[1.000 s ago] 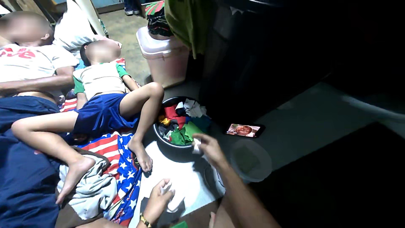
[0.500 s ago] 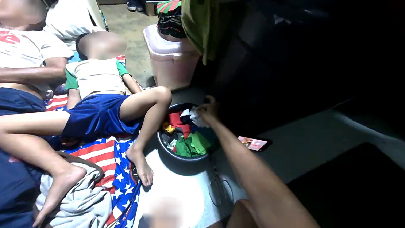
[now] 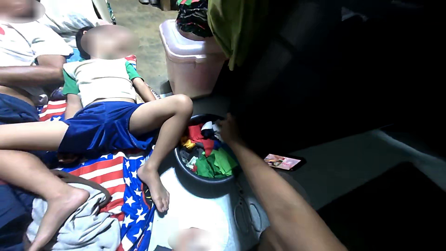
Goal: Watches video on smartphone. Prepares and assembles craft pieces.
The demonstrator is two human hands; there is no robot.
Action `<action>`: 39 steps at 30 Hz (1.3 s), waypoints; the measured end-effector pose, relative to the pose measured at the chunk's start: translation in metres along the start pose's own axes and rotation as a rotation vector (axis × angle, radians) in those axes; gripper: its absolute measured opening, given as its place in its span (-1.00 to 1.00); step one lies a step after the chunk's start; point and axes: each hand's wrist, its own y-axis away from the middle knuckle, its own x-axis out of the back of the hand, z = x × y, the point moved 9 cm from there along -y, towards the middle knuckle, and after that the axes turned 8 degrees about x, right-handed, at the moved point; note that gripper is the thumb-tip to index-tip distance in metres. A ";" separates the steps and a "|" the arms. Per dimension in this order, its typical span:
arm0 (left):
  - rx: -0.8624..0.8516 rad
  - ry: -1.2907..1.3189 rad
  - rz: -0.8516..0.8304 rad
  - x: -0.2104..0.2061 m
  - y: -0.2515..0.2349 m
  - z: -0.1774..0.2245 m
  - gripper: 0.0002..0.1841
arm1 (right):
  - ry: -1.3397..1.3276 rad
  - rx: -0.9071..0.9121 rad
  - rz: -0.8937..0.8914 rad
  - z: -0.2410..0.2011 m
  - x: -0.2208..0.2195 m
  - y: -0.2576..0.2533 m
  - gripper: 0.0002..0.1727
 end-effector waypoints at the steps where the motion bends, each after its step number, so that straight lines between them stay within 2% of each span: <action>1: 0.019 0.029 0.028 0.002 0.000 0.004 -0.59 | 0.023 -0.020 -0.012 -0.002 0.005 0.002 -0.65; 2: 0.029 0.072 0.068 0.003 0.001 0.006 -0.57 | -0.010 -0.044 0.008 -0.007 0.015 0.008 -0.59; 4: -0.003 0.192 0.139 0.008 0.004 0.011 -0.55 | -0.198 0.000 0.167 -0.023 0.042 0.038 -0.61; 7: -0.018 0.449 0.167 0.012 0.010 0.022 -0.59 | -0.525 0.274 0.400 -0.057 0.069 0.115 -0.69; 8: -0.012 0.529 0.168 0.012 0.012 0.022 -0.59 | -0.642 0.309 0.348 -0.066 0.063 0.146 -0.69; 9: -0.006 0.597 0.163 0.013 0.013 0.021 -0.60 | -0.747 0.283 0.219 -0.074 0.049 0.178 -0.67; 10: -0.003 0.645 0.150 0.012 0.014 0.020 -0.60 | -0.843 0.199 0.036 -0.081 0.027 0.211 -0.61; 12: -0.003 0.683 0.126 0.010 0.019 0.018 -0.63 | -1.008 -0.058 -0.315 -0.087 -0.025 0.271 -0.31; 13: 0.000 0.679 0.113 0.009 0.023 0.017 -0.64 | -1.081 -0.169 -0.400 -0.089 -0.045 0.295 -0.20; 14: 0.013 0.651 0.103 0.008 0.027 0.017 -0.65 | -1.161 -0.261 -0.406 -0.090 -0.056 0.315 -0.17; 16: 0.078 0.503 0.078 0.002 0.036 0.015 -0.59 | -1.283 -0.384 -0.308 -0.085 -0.064 0.337 -0.32; 18: 0.172 0.327 0.060 -0.003 0.042 0.007 -0.49 | -1.248 -0.376 -0.262 -0.077 -0.062 0.346 -0.59; 20: 0.251 0.220 0.081 -0.007 0.045 -0.003 -0.38 | -1.088 -0.266 -0.323 -0.069 -0.063 0.351 -0.88; 21: 0.271 0.175 0.110 -0.007 0.046 -0.005 -0.31 | -1.010 -0.226 -0.366 -0.066 -0.064 0.351 -0.91; 23: 0.274 0.112 0.192 -0.004 0.043 -0.005 -0.22 | -0.911 -0.199 -0.416 -0.061 -0.065 0.349 -0.78; 26: 0.157 0.060 0.345 0.005 0.029 0.006 -0.31 | -0.859 -0.215 -0.315 -0.053 -0.063 0.333 -0.72; 29: 0.052 -0.166 0.464 0.014 0.012 0.014 -0.52 | -0.781 -0.184 -0.240 -0.052 -0.068 0.315 -0.67; 31: 0.036 -0.330 0.484 0.017 0.001 0.012 -0.70 | -0.716 -0.209 -0.285 -0.050 -0.083 0.309 -0.60; 32: 0.030 -0.388 0.489 0.017 -0.004 0.009 -0.71 | -0.683 -0.224 -0.312 -0.048 -0.091 0.309 -0.57; 36: -0.003 -0.513 0.490 0.014 -0.009 0.004 -0.55 | -0.630 -0.216 -0.325 -0.048 -0.101 0.311 -0.51; 39: -0.033 -0.532 0.486 0.013 -0.009 0.003 -0.53 | -0.636 -0.224 -0.306 -0.046 -0.103 0.311 -0.47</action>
